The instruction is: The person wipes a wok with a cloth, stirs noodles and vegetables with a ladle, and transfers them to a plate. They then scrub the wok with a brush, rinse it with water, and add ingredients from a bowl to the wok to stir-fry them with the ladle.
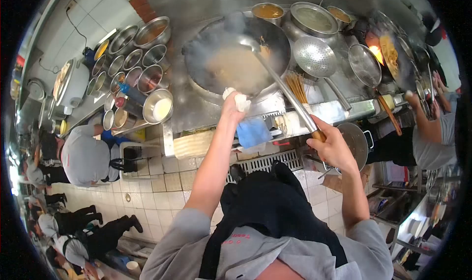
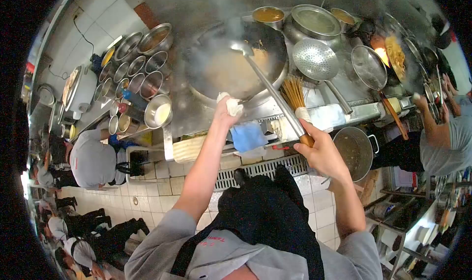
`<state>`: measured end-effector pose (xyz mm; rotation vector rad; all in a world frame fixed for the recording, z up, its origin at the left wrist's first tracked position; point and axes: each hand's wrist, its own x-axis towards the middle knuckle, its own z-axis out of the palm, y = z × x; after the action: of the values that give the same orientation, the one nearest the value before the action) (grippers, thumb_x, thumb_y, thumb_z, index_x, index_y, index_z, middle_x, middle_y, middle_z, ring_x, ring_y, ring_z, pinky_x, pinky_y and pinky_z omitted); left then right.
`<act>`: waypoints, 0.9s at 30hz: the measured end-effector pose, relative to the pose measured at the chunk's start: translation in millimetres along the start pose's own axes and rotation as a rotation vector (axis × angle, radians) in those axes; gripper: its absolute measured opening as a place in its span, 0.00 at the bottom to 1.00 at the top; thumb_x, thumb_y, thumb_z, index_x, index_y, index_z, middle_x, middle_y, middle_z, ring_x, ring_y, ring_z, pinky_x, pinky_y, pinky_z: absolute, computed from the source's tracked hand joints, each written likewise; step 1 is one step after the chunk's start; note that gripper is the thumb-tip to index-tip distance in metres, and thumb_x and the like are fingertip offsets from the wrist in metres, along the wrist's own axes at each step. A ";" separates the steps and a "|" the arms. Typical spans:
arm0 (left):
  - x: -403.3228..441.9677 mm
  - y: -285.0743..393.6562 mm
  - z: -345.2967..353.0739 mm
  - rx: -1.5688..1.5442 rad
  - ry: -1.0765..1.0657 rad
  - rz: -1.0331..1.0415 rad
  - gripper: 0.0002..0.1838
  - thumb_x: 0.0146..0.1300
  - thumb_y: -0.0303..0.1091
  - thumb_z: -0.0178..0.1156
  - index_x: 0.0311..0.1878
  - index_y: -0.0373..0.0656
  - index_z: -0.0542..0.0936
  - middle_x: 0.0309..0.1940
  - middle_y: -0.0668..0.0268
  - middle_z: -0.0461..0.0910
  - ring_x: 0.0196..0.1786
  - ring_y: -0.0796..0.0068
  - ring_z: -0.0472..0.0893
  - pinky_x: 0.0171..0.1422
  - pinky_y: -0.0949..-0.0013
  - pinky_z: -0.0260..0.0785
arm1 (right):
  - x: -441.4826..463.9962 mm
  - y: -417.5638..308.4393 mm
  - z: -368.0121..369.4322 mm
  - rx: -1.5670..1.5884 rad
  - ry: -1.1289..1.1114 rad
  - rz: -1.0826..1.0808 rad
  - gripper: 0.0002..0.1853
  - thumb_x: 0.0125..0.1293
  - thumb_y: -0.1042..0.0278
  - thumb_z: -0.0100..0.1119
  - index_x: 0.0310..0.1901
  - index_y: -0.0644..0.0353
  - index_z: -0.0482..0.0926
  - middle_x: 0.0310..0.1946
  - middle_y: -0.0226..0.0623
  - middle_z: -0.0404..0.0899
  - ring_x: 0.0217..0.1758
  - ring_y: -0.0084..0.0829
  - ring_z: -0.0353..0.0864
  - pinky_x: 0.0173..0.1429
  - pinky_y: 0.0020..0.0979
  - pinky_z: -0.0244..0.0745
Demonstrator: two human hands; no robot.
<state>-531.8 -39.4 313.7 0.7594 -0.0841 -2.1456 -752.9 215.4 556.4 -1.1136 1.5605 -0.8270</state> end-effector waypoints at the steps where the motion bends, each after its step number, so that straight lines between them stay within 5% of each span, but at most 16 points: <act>1: 5.3 1.4 0.7 0.027 0.000 0.015 0.02 0.56 0.30 0.55 0.29 0.48 0.73 0.21 0.66 0.75 0.24 0.63 0.78 0.26 0.57 0.72 | -2.6 -0.5 3.0 0.045 0.014 0.007 0.34 0.61 0.78 0.60 0.69 0.67 0.60 0.21 0.24 0.66 0.17 0.15 0.62 0.21 0.22 0.61; 5: 16.2 7.8 -1.0 0.086 0.096 0.011 0.04 0.57 0.34 0.58 0.31 0.51 0.72 0.22 0.66 0.74 0.24 0.65 0.77 0.25 0.57 0.70 | 10.8 17.4 8.1 0.203 0.029 0.024 0.34 0.60 0.78 0.60 0.69 0.69 0.59 0.23 0.25 0.70 0.16 0.14 0.63 0.20 0.20 0.61; 8: -11.7 7.5 27.1 0.160 0.243 0.008 0.07 0.59 0.40 0.60 0.36 0.53 0.73 0.26 0.66 0.74 0.27 0.62 0.77 0.27 0.56 0.69 | 28.7 33.2 12.2 -0.011 0.082 -0.105 0.33 0.60 0.77 0.59 0.68 0.71 0.59 0.26 0.30 0.74 0.21 0.20 0.68 0.25 0.24 0.66; 11: -13.8 8.2 23.3 0.149 0.156 0.022 0.19 0.63 0.46 0.59 0.49 0.46 0.69 0.40 0.55 0.76 0.35 0.45 0.79 0.32 0.55 0.72 | 43.5 21.5 11.9 -0.037 0.054 0.031 0.32 0.60 0.76 0.58 0.66 0.74 0.61 0.28 0.37 0.77 0.27 0.27 0.73 0.33 0.29 0.71; 14: 3.4 7.3 13.1 0.097 0.172 -0.007 0.17 0.62 0.44 0.58 0.48 0.45 0.71 0.39 0.55 0.77 0.38 0.43 0.80 0.35 0.52 0.72 | 79.8 56.2 23.6 -0.252 0.064 -0.153 0.31 0.59 0.75 0.58 0.64 0.74 0.62 0.27 0.41 0.75 0.31 0.30 0.73 0.39 0.32 0.72; 17: 21.9 11.0 -0.3 0.134 0.142 -0.057 0.14 0.63 0.42 0.57 0.45 0.44 0.73 0.37 0.56 0.78 0.37 0.47 0.79 0.35 0.51 0.72 | 51.3 57.1 15.0 -0.267 -0.061 -0.218 0.30 0.59 0.74 0.58 0.64 0.73 0.64 0.24 0.42 0.72 0.27 0.28 0.70 0.37 0.30 0.71; 18: 28.5 11.5 -8.0 0.095 0.108 -0.064 0.10 0.63 0.39 0.54 0.43 0.45 0.74 0.35 0.58 0.78 0.35 0.53 0.79 0.34 0.51 0.72 | 34.8 42.8 5.2 -0.310 -0.067 -0.054 0.30 0.59 0.75 0.58 0.64 0.70 0.64 0.23 0.42 0.70 0.27 0.28 0.69 0.36 0.30 0.71; 22: -39.5 -16.6 31.0 0.119 0.210 0.117 0.06 0.66 0.37 0.50 0.42 0.49 0.74 0.29 0.64 0.77 0.29 0.62 0.77 0.31 0.53 0.72 | -6.0 10.4 -28.6 -0.288 -0.109 -0.043 0.31 0.58 0.74 0.58 0.65 0.68 0.64 0.19 0.38 0.67 0.24 0.26 0.67 0.33 0.29 0.69; 25: -98.0 -32.8 61.5 0.056 0.227 0.074 0.04 0.64 0.35 0.52 0.39 0.48 0.73 0.25 0.66 0.75 0.26 0.64 0.76 0.26 0.55 0.71 | 5.6 -7.2 -43.0 -0.350 -0.187 0.027 0.32 0.58 0.74 0.58 0.65 0.67 0.64 0.19 0.39 0.67 0.23 0.25 0.67 0.32 0.30 0.69; 27: -61.8 -26.6 42.3 0.019 0.221 0.065 0.04 0.63 0.34 0.52 0.38 0.46 0.73 0.24 0.65 0.76 0.25 0.64 0.76 0.25 0.56 0.71 | 27.5 -3.4 -41.9 -0.437 -0.202 0.056 0.32 0.58 0.74 0.58 0.66 0.66 0.63 0.19 0.41 0.67 0.22 0.28 0.67 0.33 0.31 0.69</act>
<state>-544.6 15.0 370.1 0.9862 -0.0131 -1.9890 -794.4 187.5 561.2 -1.4084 1.6320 -0.3252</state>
